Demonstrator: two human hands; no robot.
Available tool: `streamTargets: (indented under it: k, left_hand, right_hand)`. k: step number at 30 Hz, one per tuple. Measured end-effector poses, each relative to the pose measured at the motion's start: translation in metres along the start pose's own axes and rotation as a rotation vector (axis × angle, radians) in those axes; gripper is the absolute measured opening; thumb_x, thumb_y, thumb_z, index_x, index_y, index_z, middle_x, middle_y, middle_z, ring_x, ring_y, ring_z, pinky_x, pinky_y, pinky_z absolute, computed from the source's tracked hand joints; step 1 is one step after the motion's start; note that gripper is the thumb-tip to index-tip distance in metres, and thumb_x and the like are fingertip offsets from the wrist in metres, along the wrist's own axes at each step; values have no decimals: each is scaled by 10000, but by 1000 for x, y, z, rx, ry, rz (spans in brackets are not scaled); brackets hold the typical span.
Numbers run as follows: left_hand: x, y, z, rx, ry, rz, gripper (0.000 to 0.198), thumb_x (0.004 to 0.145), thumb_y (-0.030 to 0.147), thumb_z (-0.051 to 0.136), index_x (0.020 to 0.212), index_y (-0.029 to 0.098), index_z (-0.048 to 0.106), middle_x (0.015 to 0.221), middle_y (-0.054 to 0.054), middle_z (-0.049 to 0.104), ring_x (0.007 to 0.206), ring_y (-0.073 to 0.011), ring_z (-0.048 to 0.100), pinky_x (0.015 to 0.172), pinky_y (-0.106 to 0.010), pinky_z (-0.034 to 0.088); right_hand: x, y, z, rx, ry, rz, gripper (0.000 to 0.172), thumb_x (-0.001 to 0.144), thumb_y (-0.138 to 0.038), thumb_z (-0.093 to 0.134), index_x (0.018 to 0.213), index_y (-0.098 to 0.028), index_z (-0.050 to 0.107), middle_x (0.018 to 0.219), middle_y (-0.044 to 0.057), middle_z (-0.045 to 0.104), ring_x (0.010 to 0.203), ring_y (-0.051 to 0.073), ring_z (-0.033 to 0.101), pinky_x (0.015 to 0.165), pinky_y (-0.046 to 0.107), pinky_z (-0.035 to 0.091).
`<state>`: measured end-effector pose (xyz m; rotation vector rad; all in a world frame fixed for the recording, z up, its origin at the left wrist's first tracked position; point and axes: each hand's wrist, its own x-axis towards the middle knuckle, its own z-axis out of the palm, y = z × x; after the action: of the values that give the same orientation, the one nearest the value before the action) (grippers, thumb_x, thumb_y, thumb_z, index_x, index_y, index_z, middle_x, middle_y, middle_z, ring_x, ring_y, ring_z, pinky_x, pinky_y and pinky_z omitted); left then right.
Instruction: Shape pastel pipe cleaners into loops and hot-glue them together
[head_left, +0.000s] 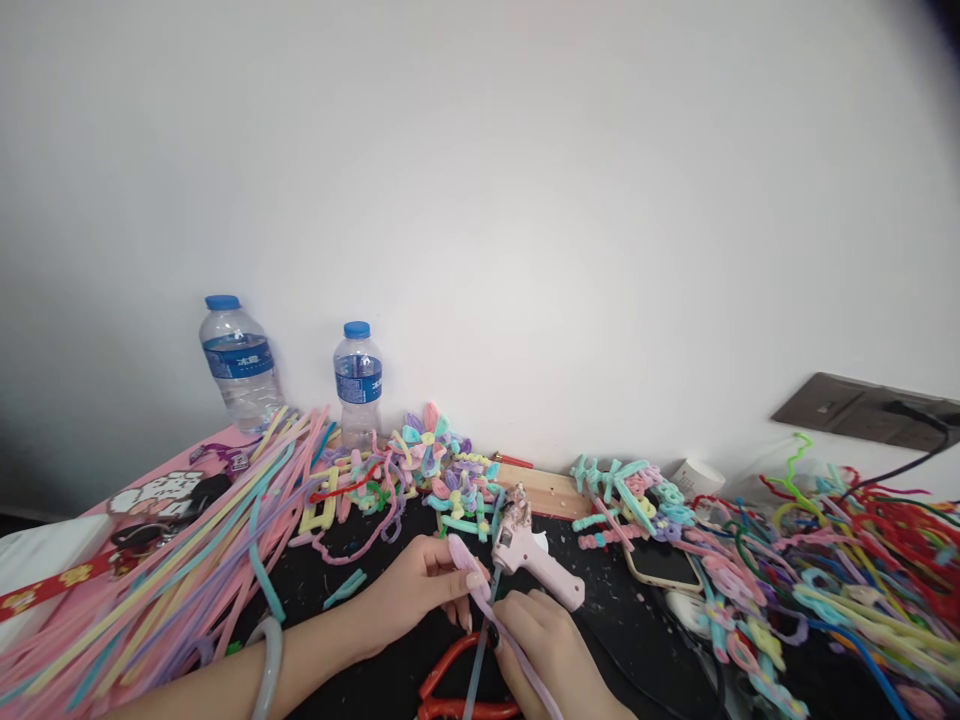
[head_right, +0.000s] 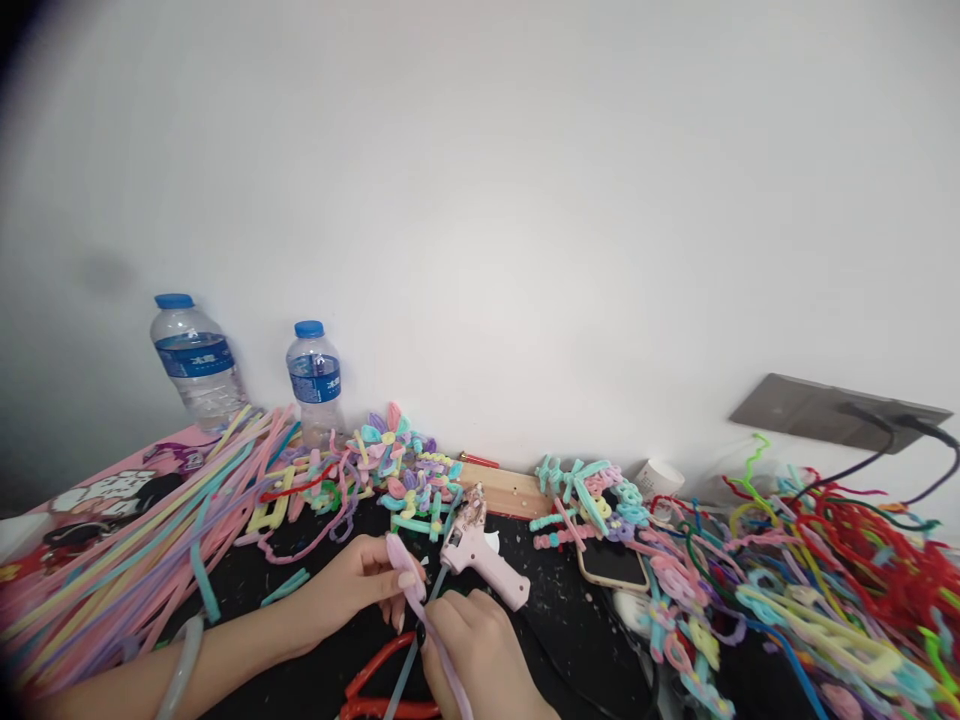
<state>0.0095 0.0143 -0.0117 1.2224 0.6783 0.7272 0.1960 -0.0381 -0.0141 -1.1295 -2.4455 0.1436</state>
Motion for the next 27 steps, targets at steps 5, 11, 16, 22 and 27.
streamTargets:
  k: [5,11,16,22,27]
  left_hand:
    - [1,-3,0,17,8,28,348,742,443,673,732,98,635,546,3,613,451,-96,554,461,-180,366]
    - [6,-7,-2,-69,101,20,376,820,496,559,701,141,518,489,23,574,409,-93,525,433,-178,360]
    - [6,-5,-2,-111,124,-5,365,835,488,541,720,143,501,632,-21,643,428,-83,528,448,-187,389]
    - [4,1,1,-135,141,-15,370,814,504,556,724,152,486,577,6,613,419,-77,489,433,-182,350]
    - [3,2,1,-115,176,-26,381,801,520,555,847,142,546,564,30,577,429,-76,443,419,-182,295]
  right_hand:
    - [1,-3,-5,31,-22,20,182,805,-98,375,750,-190,522,683,41,613,593,183,537,556,277,391]
    - [-2,-3,-10,117,111,116,198,810,-79,387,875,-200,530,771,45,605,719,203,552,651,309,428]
    - [0,4,-10,-25,217,305,261,789,-86,465,1011,-215,515,1026,81,588,936,266,530,762,403,411]
    - [-3,15,-1,-216,230,485,415,738,-142,533,1139,-230,474,1184,106,519,1066,319,484,797,447,409]
    - [-4,23,2,-201,209,613,391,755,-154,494,1141,-203,459,1127,113,563,1021,311,530,771,442,426]
